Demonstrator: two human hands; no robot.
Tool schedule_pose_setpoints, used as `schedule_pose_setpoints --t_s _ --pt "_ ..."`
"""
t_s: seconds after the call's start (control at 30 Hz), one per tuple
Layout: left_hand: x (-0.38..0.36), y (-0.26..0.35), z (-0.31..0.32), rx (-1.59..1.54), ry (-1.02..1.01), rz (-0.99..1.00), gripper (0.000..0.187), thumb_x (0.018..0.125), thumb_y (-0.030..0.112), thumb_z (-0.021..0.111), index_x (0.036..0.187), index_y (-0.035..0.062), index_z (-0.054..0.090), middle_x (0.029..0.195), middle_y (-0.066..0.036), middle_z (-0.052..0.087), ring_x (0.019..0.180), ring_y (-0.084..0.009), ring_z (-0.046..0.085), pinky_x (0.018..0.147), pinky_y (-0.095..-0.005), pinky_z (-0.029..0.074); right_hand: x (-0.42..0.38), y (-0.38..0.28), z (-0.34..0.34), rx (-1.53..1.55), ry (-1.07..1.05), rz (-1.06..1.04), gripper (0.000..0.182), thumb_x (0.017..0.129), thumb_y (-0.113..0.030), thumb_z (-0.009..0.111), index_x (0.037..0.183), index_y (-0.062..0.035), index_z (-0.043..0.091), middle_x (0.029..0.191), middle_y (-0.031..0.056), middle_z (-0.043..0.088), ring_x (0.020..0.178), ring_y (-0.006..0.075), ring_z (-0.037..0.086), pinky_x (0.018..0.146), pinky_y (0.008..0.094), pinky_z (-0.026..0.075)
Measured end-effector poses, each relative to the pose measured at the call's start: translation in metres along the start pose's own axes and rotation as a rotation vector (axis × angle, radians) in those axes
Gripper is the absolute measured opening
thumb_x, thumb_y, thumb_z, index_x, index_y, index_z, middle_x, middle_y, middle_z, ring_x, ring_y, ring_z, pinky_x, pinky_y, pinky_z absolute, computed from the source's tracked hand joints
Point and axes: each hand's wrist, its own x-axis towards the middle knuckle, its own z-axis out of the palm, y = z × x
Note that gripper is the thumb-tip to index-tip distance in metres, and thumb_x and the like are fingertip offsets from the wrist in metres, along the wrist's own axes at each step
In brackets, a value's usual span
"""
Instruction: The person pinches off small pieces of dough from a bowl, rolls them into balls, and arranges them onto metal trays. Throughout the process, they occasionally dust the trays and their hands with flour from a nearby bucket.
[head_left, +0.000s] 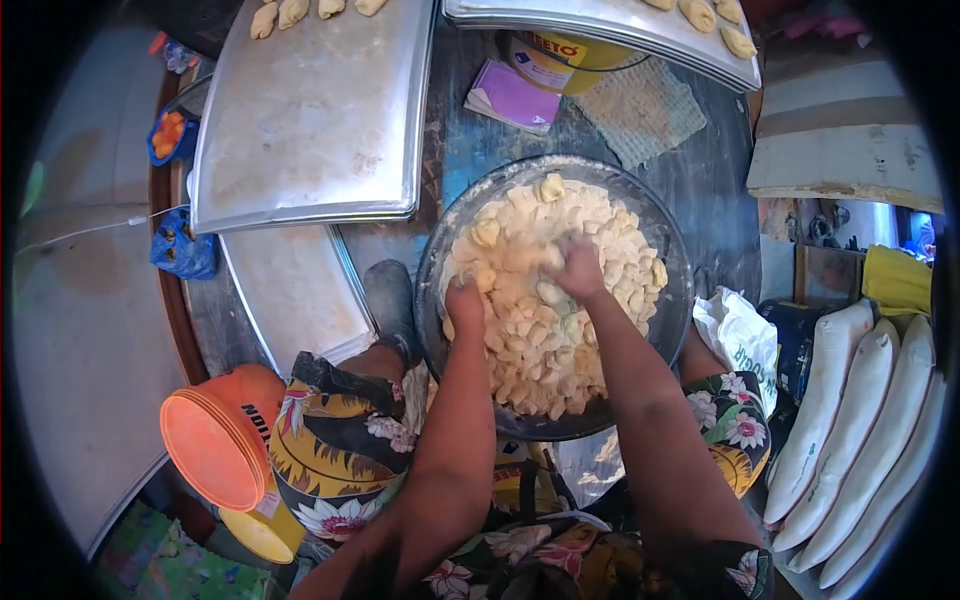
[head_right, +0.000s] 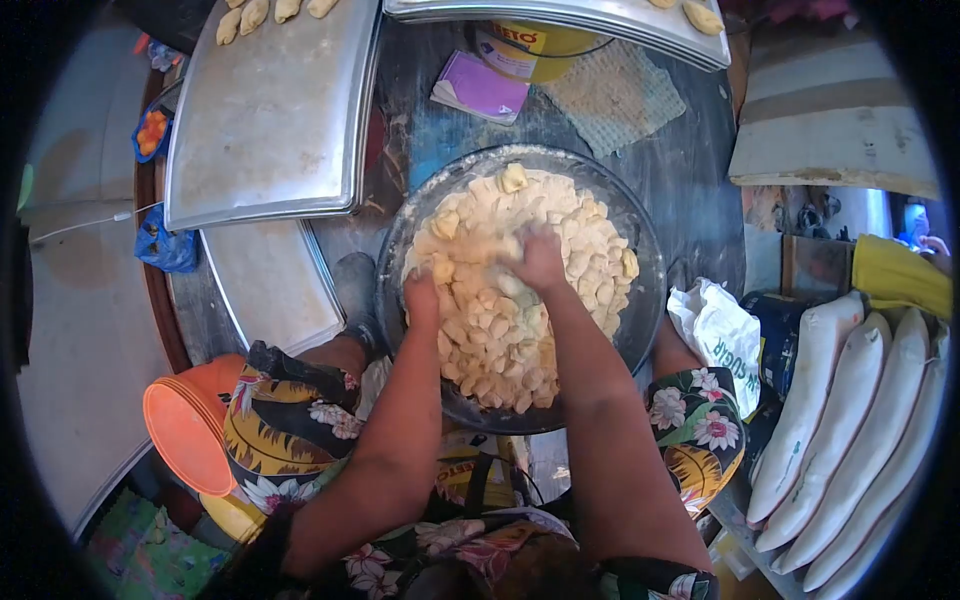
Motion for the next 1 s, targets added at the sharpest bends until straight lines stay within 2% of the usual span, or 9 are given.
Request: schedule_pose_setpoints --t_s 0.13,0.33,0.43,0.57,0.67,0.73,0.87,0.93,1.0 --pt "0.005 0.003 0.0 -0.344 -0.076 0.036 0.033 0.082 0.013 0.053 0.11 -0.0048 0.05 0.1 -0.011 0.058 0.087 -0.0187 0.053 0.077 -0.0301 0.043 0.037 -0.026 0.029 0.229 0.35 -0.012 0.046 0.066 -0.02 0.067 0.109 -0.01 0.054 0.106 0.0132 0.052 0.099 0.0316 0.049 0.086 0.0416 0.036" --pt "0.0 0.024 0.018 -0.663 -0.14 -0.059 0.066 0.077 0.015 0.066 0.132 0.0027 0.032 0.12 -0.013 0.047 0.099 -0.023 0.051 0.087 -0.0323 0.04 -0.023 -0.065 0.024 0.086 -0.061 -0.282 0.037 0.069 -0.001 0.058 0.106 -0.0082 0.057 0.106 0.0115 0.056 0.097 0.0274 0.052 0.089 0.0353 0.039" --pt "-0.009 0.017 0.028 -0.32 -0.123 0.111 0.06 0.083 0.019 0.061 0.132 0.0042 0.031 0.116 -0.007 0.05 0.103 -0.018 0.049 0.089 -0.0301 0.039 -0.031 -0.056 0.008 1.227 -0.108 0.284 0.03 0.087 -0.02 0.056 0.111 -0.003 0.054 0.102 0.0081 0.058 0.093 0.0167 0.053 0.082 0.029 0.043" --pt "-0.02 0.025 0.042 -0.398 -0.288 0.098 0.045 0.084 0.021 0.059 0.122 0.0023 0.045 0.11 -0.007 0.053 0.099 -0.0179 0.051 0.084 -0.0294 0.043 -0.024 -0.066 -0.003 1.498 0.01 0.579 0.036 0.09 -0.026 0.05 0.116 -0.0016 0.049 0.103 0.0073 0.057 0.093 0.0139 0.051 0.081 0.0277 0.042" --pt "-0.025 0.04 0.045 -0.307 -0.039 0.051 0.034 0.086 0.021 0.056 0.114 0.001 0.051 0.099 -0.007 0.056 0.086 -0.0167 0.056 0.073 -0.0268 0.047 -0.022 -0.078 -0.014 1.394 -0.168 0.346 0.04 0.09 -0.028 0.052 0.12 -0.003 0.045 0.097 0.0046 0.057 0.086 0.0117 0.052 0.074 0.0251 0.044" --pt "-0.014 0.056 0.023 -0.381 -0.28 -0.046 0.032 0.086 0.016 0.054 0.113 0.0017 0.046 0.098 -0.009 0.055 0.08 -0.0156 0.058 0.065 -0.0251 0.048 -0.022 -0.076 -0.019 1.366 -0.152 0.365 0.04 0.088 -0.027 0.055 0.119 -0.0036 0.047 0.094 0.0045 0.056 0.081 0.0108 0.05 0.072 0.0265 0.044" --pt "0.0 0.05 0.011 -0.762 -0.187 -0.212 0.029 0.083 0.007 0.054 0.108 0.0067 0.039 0.1 -0.01 0.053 0.078 -0.0149 0.057 0.059 -0.0254 0.047 -0.022 -0.05 -0.009 1.25 0.151 0.544 0.044 0.081 -0.028 0.063 0.118 -0.0077 0.051 0.096 0.0082 0.056 0.085 0.0177 0.053 0.074 0.0311 0.045" --pt "0.028 -0.005 0.029 -0.499 0.064 0.108 0.036 0.082 0.006 0.056 0.113 0.0061 0.04 0.101 -0.011 0.052 0.085 -0.02 0.056 0.067 -0.0281 0.047 -0.03 -0.036 0.025 0.205 0.274 0.155 0.046 0.075 -0.03 0.067 0.114 -0.0113 0.053 0.102 0.0137 0.054 0.093 0.0274 0.053 0.079 0.0381 0.044" --pt "0.013 0.003 0.022 -0.574 0.094 0.074 0.041 0.079 0.006 0.058 0.116 0.0053 0.04 0.101 -0.012 0.051 0.09 -0.0232 0.055 0.074 -0.0301 0.046 -0.042 -0.065 0.023 0.035 0.111 0.181 0.052 0.068 -0.034 0.071 0.113 -0.0139 0.055 0.109 0.0161 0.051 0.102 0.0333 0.049 0.086 0.0425 0.041"
